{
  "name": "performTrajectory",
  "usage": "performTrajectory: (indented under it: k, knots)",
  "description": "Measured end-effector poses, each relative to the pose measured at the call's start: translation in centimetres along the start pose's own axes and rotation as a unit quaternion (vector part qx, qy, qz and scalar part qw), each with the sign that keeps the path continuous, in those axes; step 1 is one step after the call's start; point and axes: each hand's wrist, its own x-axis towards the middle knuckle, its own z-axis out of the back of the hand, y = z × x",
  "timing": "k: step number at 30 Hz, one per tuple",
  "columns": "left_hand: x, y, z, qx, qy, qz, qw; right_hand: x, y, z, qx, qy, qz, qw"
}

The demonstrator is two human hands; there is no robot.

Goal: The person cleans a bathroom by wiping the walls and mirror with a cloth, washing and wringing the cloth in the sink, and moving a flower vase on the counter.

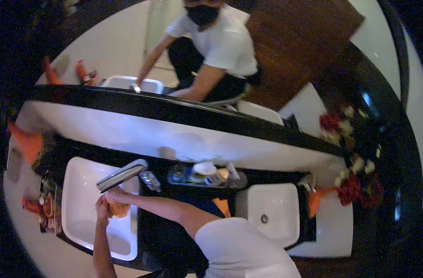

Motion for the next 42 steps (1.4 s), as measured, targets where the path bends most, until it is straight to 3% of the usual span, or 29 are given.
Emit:
performTrajectory:
  k: [1, 2, 5, 7, 11, 13, 15, 16, 18, 19, 20, 22, 23, 24, 26, 27, 28, 30, 31, 32, 34, 35, 36, 38, 39, 40, 41, 42]
  knots:
    - [-1.8, -3.0, 0.0, 0.09, 0.041, -0.023, 0.995, -0.5, 0.3, 0.9, 0.1, 0.021, -0.024, 0.995]
    - [-1.0, -1.4, 0.2, 0.063, -0.003, -0.076, 0.995, -1.1, 0.5, 1.8, 0.193, 0.036, -0.051, 0.979]
    - [-0.9, -3.5, 0.0, 0.108, 0.011, -0.086, 0.99, -2.0, 2.2, 0.7, 0.128, -0.05, -0.018, 0.99]
    - [-0.5, -3.6, -0.7, -0.187, 0.092, 0.041, 0.977, -1.8, 2.4, -0.3, 0.078, -0.101, 0.01, 0.992]
    - [0.5, -1.8, -2.5, -0.246, 0.129, 0.008, 0.961, -1.7, 2.1, -2.0, -0.051, -0.044, 0.144, 0.987]
    - [0.4, -1.7, -3.2, -0.282, 0.149, -0.011, 0.948, -1.0, 0.5, -1.5, -0.047, -0.074, 0.105, 0.991]
    - [0.0, -4.2, -4.3, -0.346, 0.155, 0.117, 0.918, 0.0, -1.2, -0.8, 0.067, -0.07, 0.022, 0.995]
    - [-0.1, -4.6, -4.3, -0.345, 0.162, 0.121, 0.917, 0.2, -1.6, -0.1, 0.166, -0.046, -0.018, 0.985]
    - [-0.2, -4.2, -3.9, -0.15, 0.158, -0.027, 0.976, -0.2, -2.0, 0.9, 0.311, -0.004, -0.073, 0.948]
    - [0.3, -3.0, -3.4, -0.165, 0.09, 0.004, 0.982, -0.3, -1.7, 1.1, 0.33, 0.005, -0.078, 0.941]
    - [0.9, -1.3, -1.9, -0.167, 0.09, 0.003, 0.982, -0.5, -1.3, 0.9, 0.32, 0.002, -0.07, 0.945]
    - [1.1, -0.2, -0.9, 0.018, -0.01, 0.002, 1.0, -0.6, -0.9, -0.5, 0.225, -0.038, -0.017, 0.973]
    - [0.3, -1.2, -1.3, -0.097, -0.023, 0.038, 0.994, -0.6, -0.7, -1.4, 0.161, -0.062, 0.02, 0.985]
    - [1.3, 0.3, -0.9, -0.102, -0.024, 0.036, 0.994, -0.5, -0.8, -2.5, 0.1, -0.074, 0.062, 0.99]
    - [4.8, 6.0, 2.1, -0.312, 0.238, -0.054, 0.918, 0.4, -1.8, -5.1, 0.023, -0.034, 0.151, 0.988]
    - [5.0, 6.4, 2.2, -0.36, 0.296, -0.081, 0.881, -1.0, 0.4, -3.5, -0.027, 0.065, 0.16, 0.985]
    - [4.7, 5.7, 1.8, -0.405, 0.357, -0.101, 0.836, -0.7, 0.0, -3.5, -0.03, 0.068, 0.162, 0.984]
    - [3.0, 2.2, -0.3, -0.367, 0.167, 0.063, 0.913, 0.0, -1.5, -3.0, -0.138, -0.109, 0.071, 0.982]
    - [1.6, -1.9, -2.2, -0.378, 0.123, 0.06, 0.916, 0.3, -2.0, -2.7, -0.14, -0.109, 0.073, 0.981]
    - [0.6, -4.3, -2.9, -0.38, 0.122, 0.057, 0.915, 0.7, -2.3, -2.3, 0.004, -0.07, 0.015, 0.997]
    - [-1.0, -7.6, -4.2, -0.34, 0.096, 0.012, 0.935, 1.4, -4.2, -1.2, 0.283, 0.013, -0.103, 0.953]
    - [-1.9, -8.8, -5.2, -0.319, 0.054, -0.001, 0.946, 4.4, -9.6, -5.5, 0.337, 0.054, -0.094, 0.935]
    - [-1.8, -8.4, -5.0, -0.322, 0.053, -0.002, 0.945, 3.4, -7.8, -4.2, 0.335, 0.055, -0.094, 0.936]
    - [-0.8, -6.0, -3.4, -0.262, 0.093, -0.012, 0.96, -0.3, -1.6, -0.2, 0.5, 0.077, -0.237, 0.83]
    - [0.5, -3.5, -2.0, -0.262, 0.092, -0.012, 0.961, -0.3, -1.5, -1.0, 0.501, 0.078, -0.237, 0.829]
    - [2.2, -0.6, -0.2, -0.143, 0.068, -0.044, 0.986, -0.5, -1.3, -2.3, 0.402, -0.155, -0.063, 0.9]
    - [2.9, 0.9, 1.0, -0.021, 0.041, -0.074, 0.996, -0.4, -1.2, -2.7, 0.347, -0.26, 0.034, 0.9]
    - [1.8, -0.4, 0.7, -0.019, 0.035, -0.072, 0.997, -0.4, -1.1, -3.1, 0.27, -0.366, 0.117, 0.883]
